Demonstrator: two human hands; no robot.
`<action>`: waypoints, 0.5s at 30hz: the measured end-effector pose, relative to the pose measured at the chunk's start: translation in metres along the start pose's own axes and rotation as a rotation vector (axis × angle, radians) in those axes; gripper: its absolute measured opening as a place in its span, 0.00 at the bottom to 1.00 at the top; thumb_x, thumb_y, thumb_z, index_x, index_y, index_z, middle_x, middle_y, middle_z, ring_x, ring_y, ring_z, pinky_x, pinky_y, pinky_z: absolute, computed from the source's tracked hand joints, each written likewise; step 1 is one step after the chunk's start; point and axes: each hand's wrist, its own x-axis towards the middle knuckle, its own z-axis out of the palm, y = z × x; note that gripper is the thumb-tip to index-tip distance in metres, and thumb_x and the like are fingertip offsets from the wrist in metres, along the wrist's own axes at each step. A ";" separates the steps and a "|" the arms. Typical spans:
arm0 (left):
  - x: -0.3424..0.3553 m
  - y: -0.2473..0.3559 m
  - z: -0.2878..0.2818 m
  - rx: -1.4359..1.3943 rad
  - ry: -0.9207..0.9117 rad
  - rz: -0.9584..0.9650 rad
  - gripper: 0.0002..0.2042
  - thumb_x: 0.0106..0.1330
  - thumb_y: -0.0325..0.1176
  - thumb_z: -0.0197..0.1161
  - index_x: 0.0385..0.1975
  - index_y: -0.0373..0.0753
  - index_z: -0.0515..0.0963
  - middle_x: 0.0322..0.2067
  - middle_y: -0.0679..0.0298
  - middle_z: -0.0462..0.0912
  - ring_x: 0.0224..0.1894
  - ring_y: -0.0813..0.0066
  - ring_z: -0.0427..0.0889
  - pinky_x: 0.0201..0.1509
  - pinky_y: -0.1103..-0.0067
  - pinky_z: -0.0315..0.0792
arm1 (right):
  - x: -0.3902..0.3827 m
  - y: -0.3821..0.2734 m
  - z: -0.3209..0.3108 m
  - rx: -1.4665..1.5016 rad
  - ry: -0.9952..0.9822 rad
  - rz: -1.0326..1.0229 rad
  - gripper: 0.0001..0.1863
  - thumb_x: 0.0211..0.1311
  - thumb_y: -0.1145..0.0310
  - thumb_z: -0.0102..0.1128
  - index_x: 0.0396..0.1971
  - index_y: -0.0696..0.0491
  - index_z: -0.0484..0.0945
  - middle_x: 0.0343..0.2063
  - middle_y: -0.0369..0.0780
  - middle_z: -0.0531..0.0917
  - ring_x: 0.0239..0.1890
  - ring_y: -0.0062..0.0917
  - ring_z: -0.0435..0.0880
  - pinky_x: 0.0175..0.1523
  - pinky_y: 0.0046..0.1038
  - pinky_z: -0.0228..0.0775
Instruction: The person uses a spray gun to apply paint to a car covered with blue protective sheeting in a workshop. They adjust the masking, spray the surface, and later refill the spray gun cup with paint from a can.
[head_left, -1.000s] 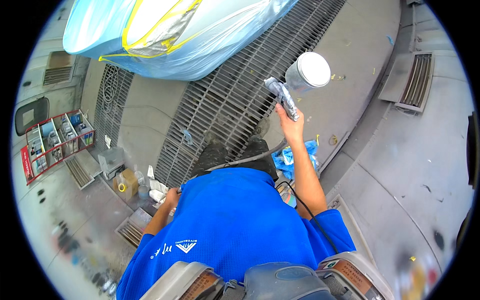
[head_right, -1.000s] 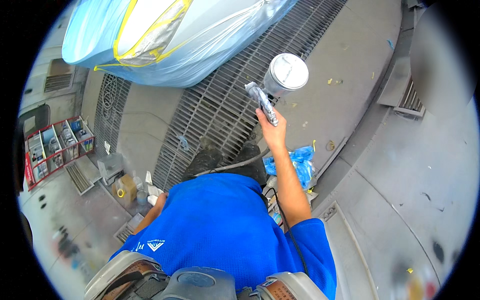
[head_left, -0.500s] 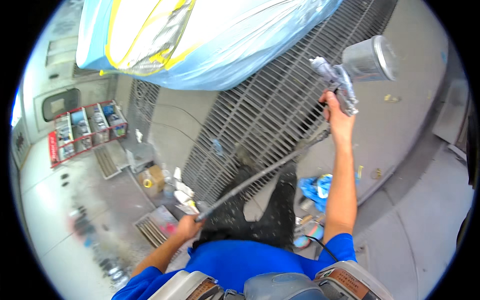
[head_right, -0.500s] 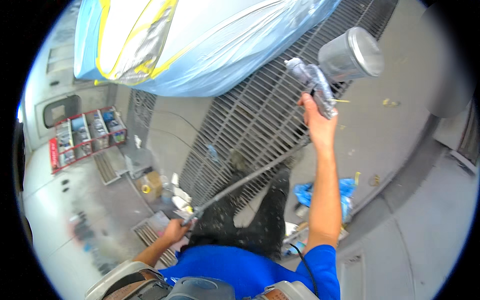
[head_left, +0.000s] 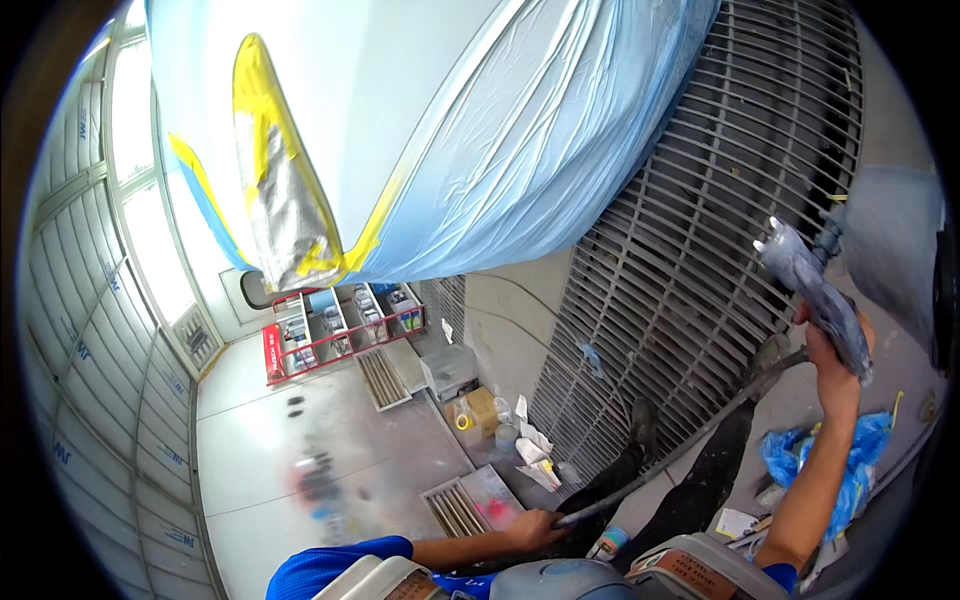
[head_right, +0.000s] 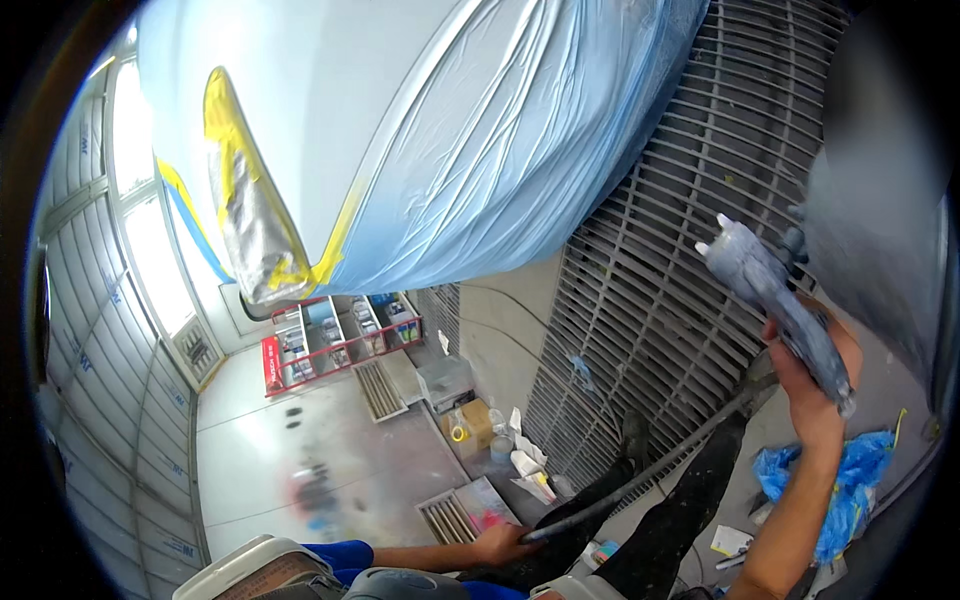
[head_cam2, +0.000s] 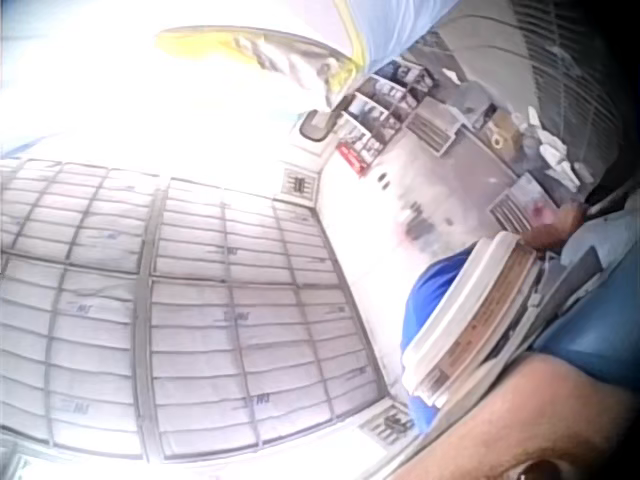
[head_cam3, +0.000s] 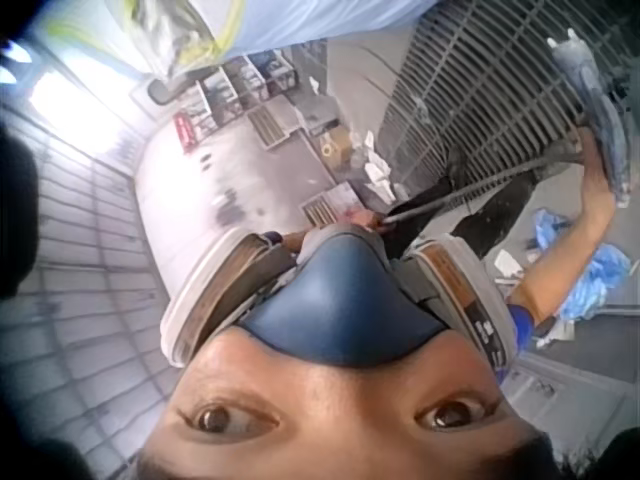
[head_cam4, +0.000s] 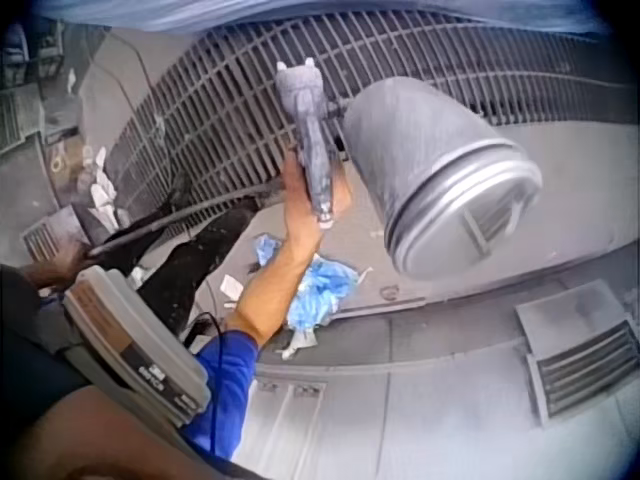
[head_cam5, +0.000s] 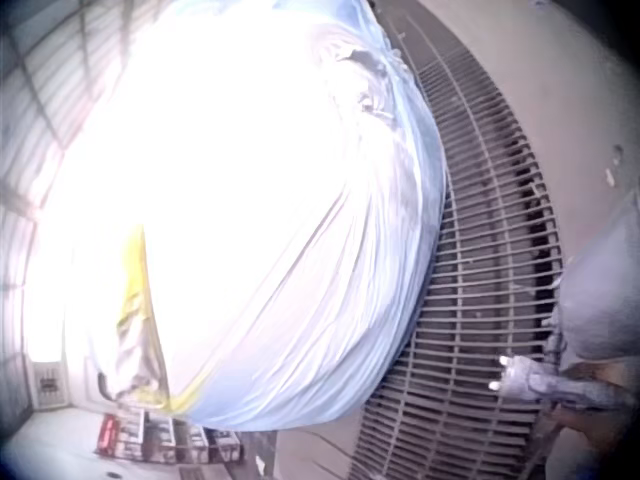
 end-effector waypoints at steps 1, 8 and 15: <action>0.006 0.001 0.001 -0.014 -0.013 -0.005 0.19 0.66 0.51 0.57 0.40 0.40 0.82 0.30 0.51 0.84 0.35 0.55 0.85 0.41 0.64 0.76 | 0.003 0.003 -0.009 0.016 -0.019 0.058 0.13 0.51 0.72 0.61 0.38 0.60 0.79 0.27 0.37 0.79 0.28 0.18 0.73 0.34 0.22 0.64; 0.018 0.006 -0.005 -0.019 -0.069 -0.029 0.19 0.67 0.52 0.56 0.39 0.42 0.82 0.29 0.51 0.84 0.34 0.53 0.84 0.40 0.61 0.75 | 0.026 0.034 -0.017 0.069 -0.042 0.108 0.18 0.46 0.75 0.61 0.41 0.61 0.79 0.27 0.39 0.81 0.30 0.23 0.77 0.38 0.24 0.69; 0.000 0.007 -0.028 -0.012 -0.079 -0.049 0.21 0.67 0.54 0.55 0.39 0.42 0.83 0.30 0.50 0.84 0.35 0.52 0.84 0.41 0.61 0.75 | 0.009 0.011 -0.012 -0.245 -0.021 0.033 0.18 0.48 0.75 0.64 0.43 0.61 0.79 0.30 0.39 0.83 0.32 0.22 0.80 0.40 0.25 0.71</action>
